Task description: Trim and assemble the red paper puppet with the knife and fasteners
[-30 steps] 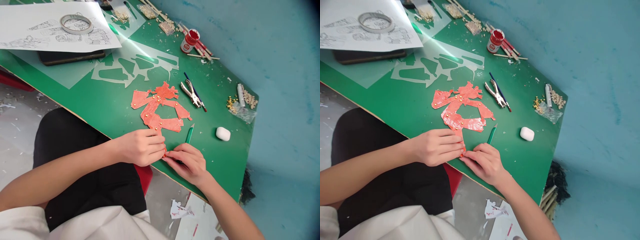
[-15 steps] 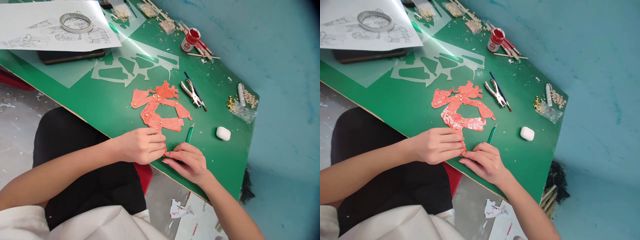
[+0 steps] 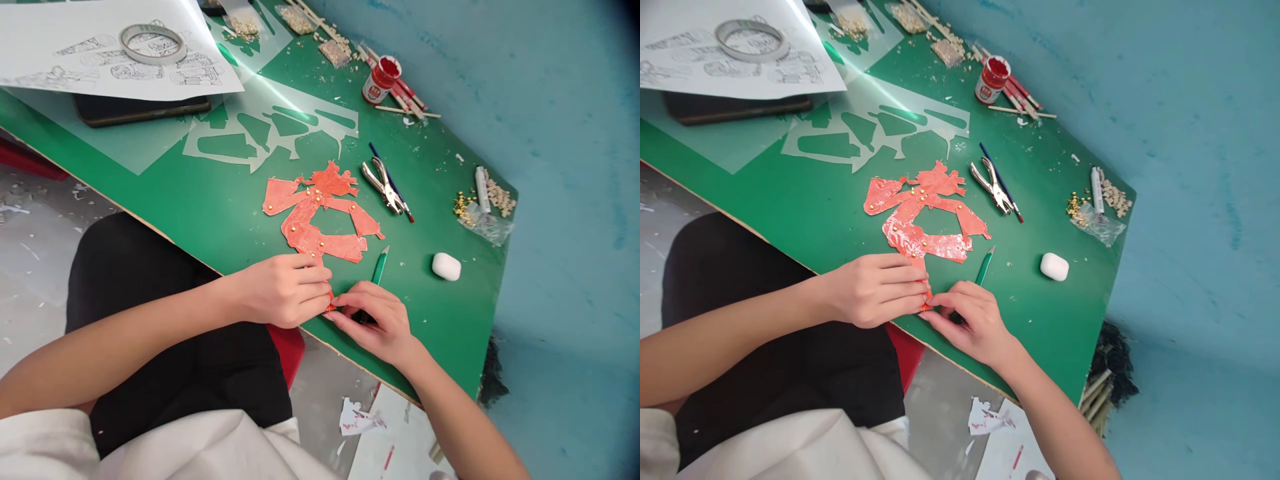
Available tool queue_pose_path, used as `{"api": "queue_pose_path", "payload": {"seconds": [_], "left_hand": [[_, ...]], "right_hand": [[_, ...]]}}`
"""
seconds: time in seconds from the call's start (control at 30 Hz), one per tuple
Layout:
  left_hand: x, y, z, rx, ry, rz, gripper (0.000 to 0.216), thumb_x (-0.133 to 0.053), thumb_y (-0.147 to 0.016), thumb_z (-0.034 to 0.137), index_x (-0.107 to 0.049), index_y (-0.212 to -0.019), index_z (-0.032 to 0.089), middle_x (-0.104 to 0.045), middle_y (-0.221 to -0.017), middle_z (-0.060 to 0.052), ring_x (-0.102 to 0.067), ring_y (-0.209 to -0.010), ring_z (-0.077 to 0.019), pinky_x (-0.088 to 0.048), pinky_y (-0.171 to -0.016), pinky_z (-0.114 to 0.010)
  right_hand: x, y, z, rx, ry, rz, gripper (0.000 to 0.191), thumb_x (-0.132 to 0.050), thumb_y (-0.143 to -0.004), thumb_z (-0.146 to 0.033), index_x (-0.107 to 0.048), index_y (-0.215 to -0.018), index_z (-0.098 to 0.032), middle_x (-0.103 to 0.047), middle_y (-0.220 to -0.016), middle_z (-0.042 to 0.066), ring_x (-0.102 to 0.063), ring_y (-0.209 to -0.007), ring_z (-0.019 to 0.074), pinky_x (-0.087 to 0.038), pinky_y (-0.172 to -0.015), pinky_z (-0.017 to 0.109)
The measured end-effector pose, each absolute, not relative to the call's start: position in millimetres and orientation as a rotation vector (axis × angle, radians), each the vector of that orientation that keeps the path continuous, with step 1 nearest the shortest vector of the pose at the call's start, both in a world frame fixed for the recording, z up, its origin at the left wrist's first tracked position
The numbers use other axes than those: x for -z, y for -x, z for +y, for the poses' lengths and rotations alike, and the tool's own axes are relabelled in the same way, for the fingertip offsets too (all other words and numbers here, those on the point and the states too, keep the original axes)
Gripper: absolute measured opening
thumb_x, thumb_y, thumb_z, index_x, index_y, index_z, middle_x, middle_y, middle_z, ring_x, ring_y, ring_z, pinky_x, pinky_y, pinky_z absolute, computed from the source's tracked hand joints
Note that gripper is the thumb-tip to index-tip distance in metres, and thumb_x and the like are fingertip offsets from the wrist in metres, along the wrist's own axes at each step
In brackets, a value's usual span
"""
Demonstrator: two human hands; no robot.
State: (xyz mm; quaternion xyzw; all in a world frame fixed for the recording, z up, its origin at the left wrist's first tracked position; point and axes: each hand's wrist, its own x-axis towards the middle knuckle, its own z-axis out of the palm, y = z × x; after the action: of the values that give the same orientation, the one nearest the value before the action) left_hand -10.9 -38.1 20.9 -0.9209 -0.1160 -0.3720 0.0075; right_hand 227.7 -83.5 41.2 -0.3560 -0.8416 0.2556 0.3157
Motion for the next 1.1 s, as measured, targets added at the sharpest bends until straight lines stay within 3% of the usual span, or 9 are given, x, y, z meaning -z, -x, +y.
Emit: {"api": "queue_pose_path", "payload": {"seconds": [0.17, 0.4, 0.97, 1.1], "left_hand": [[-20.4, 10.9, -38.2, 1.148, 2.892, -0.365, 0.018, -0.066, -0.101, 0.015, -0.072, -0.083, 0.018, -0.077, -0.086, -0.005, -0.072, -0.091, -0.019, -0.061, -0.083, -0.033], [-19.7, 11.4, -38.5, 1.133, 2.973, -0.41, 0.018, -0.061, -0.103, 0.015, -0.071, -0.089, 0.02, -0.077, -0.088, -0.005, -0.072, -0.093, -0.0188, -0.061, -0.085, -0.034], [-19.2, 9.8, -40.9, 1.274, 2.906, -0.347, 0.011, -0.071, -0.096, 0.012, -0.073, -0.089, 0.019, -0.079, -0.094, -0.007, -0.074, -0.091, -0.0189, -0.063, -0.082, -0.034], [-21.0, 9.9, -41.0, 1.268, 2.758, -0.269, 0.012, -0.069, -0.096, 0.009, -0.076, -0.087, 0.014, -0.08, -0.093, -0.01, -0.075, -0.089, -0.0215, -0.065, -0.078, -0.035]], "right_hand": [[-40.7, -227.4, -83.1, -0.702, 0.925, -2.205, 0.02, -0.083, -0.089, -0.019, -0.071, -0.105, -0.019, -0.067, -0.064, -0.003, -0.059, -0.061, 0.0135, -0.051, -0.059, 0.029], [-41.2, -225.0, -83.6, -0.654, 0.929, -2.191, 0.01, -0.079, -0.091, -0.016, -0.072, -0.098, -0.02, -0.067, -0.066, -0.002, -0.06, -0.059, 0.0127, -0.051, -0.055, 0.028], [-49.4, -221.4, -90.1, -0.81, 1.122, -2.184, 0.011, -0.066, -0.095, -0.013, -0.06, -0.093, -0.022, -0.063, -0.07, -0.003, -0.058, -0.064, 0.0124, -0.048, -0.065, 0.029], [-52.2, -219.7, -91.5, -0.799, 1.154, -2.192, 0.013, -0.063, -0.094, -0.012, -0.057, -0.091, -0.023, -0.061, -0.069, -0.004, -0.056, -0.063, 0.012, -0.047, -0.064, 0.028]]}}
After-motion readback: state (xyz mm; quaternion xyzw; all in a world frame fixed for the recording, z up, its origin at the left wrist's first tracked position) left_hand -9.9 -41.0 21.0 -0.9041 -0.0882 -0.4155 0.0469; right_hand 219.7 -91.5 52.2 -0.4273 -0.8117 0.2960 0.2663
